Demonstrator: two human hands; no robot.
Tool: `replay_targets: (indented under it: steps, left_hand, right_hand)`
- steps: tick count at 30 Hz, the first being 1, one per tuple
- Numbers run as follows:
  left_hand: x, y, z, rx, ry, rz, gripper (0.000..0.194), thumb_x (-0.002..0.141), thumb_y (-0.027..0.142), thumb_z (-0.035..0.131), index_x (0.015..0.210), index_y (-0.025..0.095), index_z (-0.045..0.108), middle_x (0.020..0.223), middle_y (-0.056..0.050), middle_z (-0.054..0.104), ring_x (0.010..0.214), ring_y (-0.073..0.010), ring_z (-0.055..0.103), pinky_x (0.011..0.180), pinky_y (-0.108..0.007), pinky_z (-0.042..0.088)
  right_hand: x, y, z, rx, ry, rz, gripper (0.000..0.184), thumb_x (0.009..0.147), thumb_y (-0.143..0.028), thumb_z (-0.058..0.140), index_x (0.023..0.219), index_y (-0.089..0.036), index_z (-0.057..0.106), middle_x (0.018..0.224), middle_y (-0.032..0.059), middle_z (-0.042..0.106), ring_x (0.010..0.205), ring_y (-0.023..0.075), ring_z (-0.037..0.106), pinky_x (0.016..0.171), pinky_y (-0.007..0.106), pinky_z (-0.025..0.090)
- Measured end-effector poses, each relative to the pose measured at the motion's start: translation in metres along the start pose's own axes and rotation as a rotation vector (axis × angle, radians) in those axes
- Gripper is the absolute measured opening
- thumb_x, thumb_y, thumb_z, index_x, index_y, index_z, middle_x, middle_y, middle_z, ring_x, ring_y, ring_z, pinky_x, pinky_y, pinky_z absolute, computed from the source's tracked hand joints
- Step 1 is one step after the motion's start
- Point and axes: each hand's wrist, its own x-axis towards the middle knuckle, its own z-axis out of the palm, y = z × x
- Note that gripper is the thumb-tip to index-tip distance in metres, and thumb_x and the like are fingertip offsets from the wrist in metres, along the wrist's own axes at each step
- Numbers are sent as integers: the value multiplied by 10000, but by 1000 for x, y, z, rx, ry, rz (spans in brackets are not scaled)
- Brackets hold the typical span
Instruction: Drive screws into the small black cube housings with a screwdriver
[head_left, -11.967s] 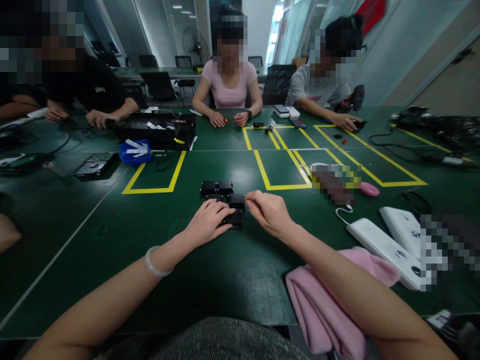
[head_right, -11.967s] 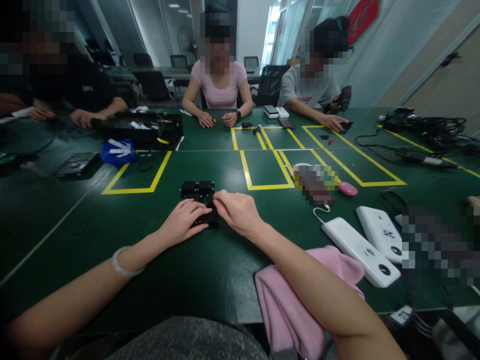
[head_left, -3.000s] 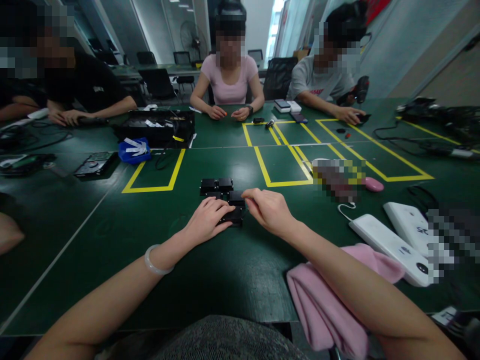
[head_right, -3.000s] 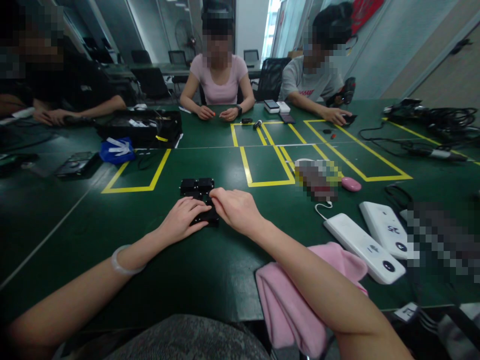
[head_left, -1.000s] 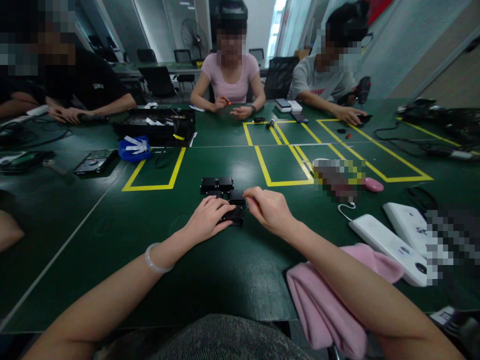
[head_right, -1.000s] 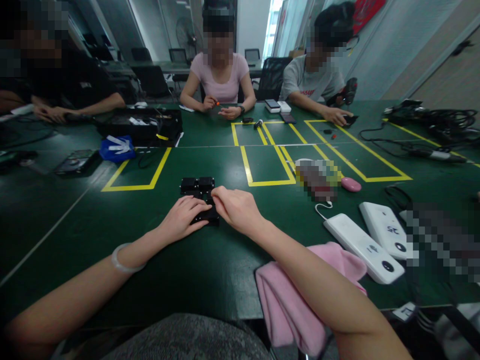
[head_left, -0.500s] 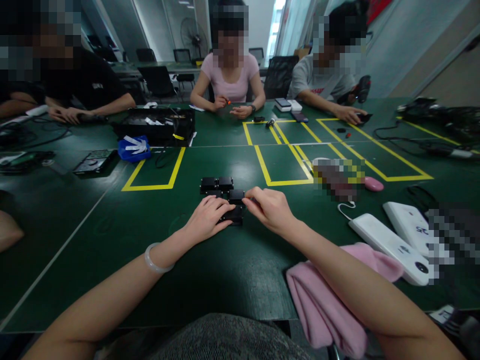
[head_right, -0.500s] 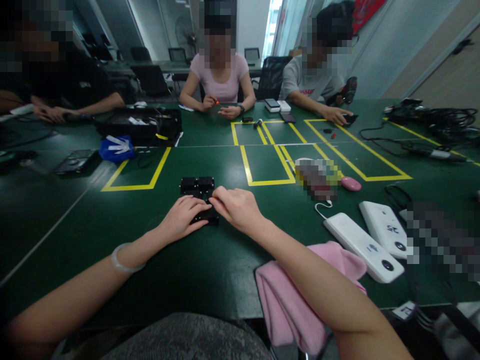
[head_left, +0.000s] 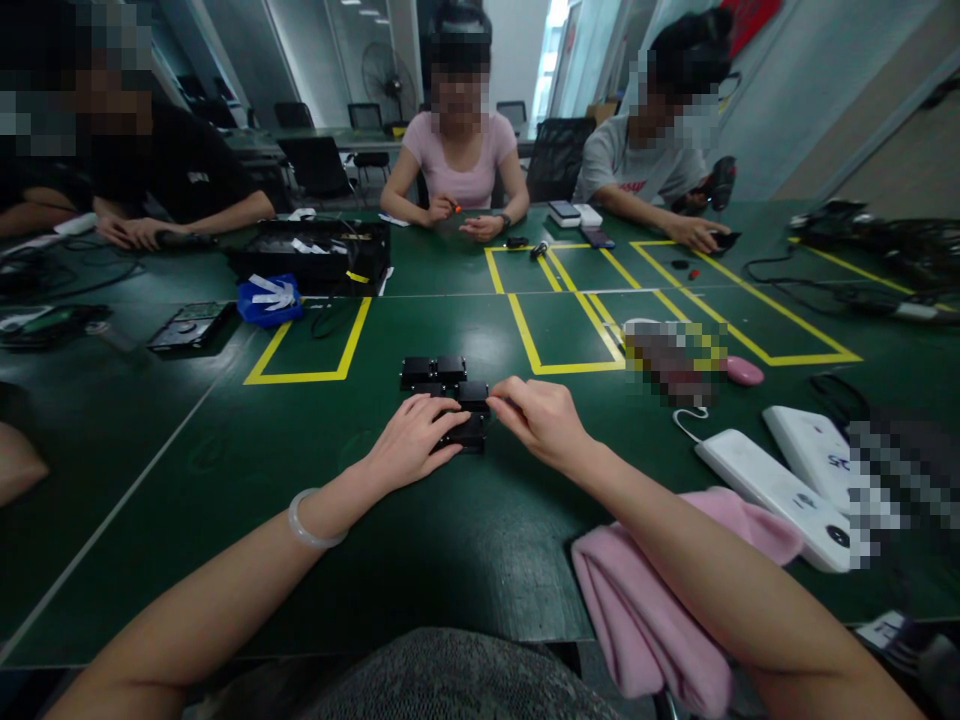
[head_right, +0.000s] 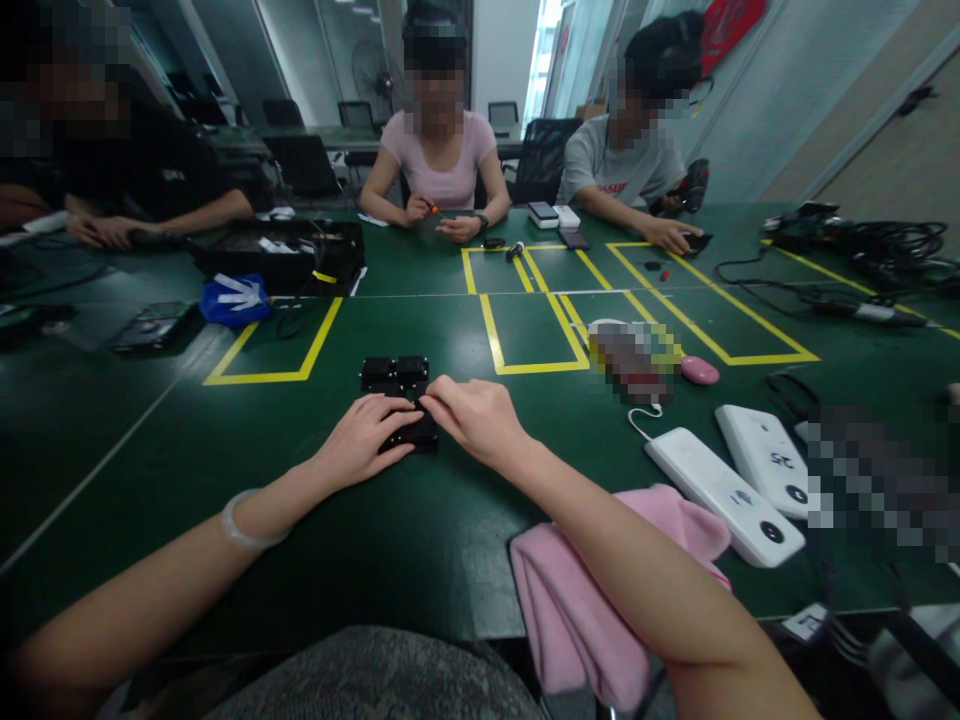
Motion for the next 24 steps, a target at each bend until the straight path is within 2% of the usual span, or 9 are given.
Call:
replay_targets:
  steps: [5, 10, 12, 18, 24]
  left_hand:
    - [-2, -5, -7, -18, -37, 28, 444, 946, 336, 578, 1362, 186, 541, 1357, -150, 576, 1265, -310, 531, 1105, -545, 380]
    - [0, -25, -22, -45, -99, 90, 726, 860, 498, 681, 1480, 225, 419, 1457, -154, 501, 1359, -325, 457, 1173, -577, 290]
    - [0, -34, -26, -55, -134, 90, 793, 824, 512, 720, 1498, 241, 403, 1499, -152, 465, 1388, -339, 428, 1186, -600, 254]
    - [-1, -52, -31, -21, -235, 59, 741, 819, 466, 743, 1475, 292, 444, 1541, -124, 432, 1423, -338, 395, 1180, -637, 231]
    - [0, -56, -33, -9, -230, 29, 660, 846, 437, 724, 1447, 305, 486, 1536, -119, 438, 1413, -332, 411, 1167, -645, 257]
  right_hand:
    - [0, 0, 1, -5, -4, 33, 328, 1040, -310, 366, 996, -156, 652, 738, 60, 708, 609, 153, 633, 594, 245, 391]
    - [0, 0, 2, -18, 0, 32, 338, 1045, -319, 351, 1006, -153, 643, 716, 51, 697, 595, 146, 631, 593, 239, 392]
    - [0, 0, 2, -20, -5, 35, 333, 1045, -320, 348, 1010, -159, 637, 724, 49, 701, 598, 144, 630, 594, 237, 391]
    - [0, 0, 2, 6, -23, 53, 321, 1038, -323, 357, 1011, -163, 634, 754, 60, 710, 611, 149, 634, 591, 239, 394]
    - [-1, 0, 1, 29, -31, 67, 310, 1032, -319, 372, 1012, -164, 640, 747, 60, 702, 606, 151, 624, 589, 243, 391]
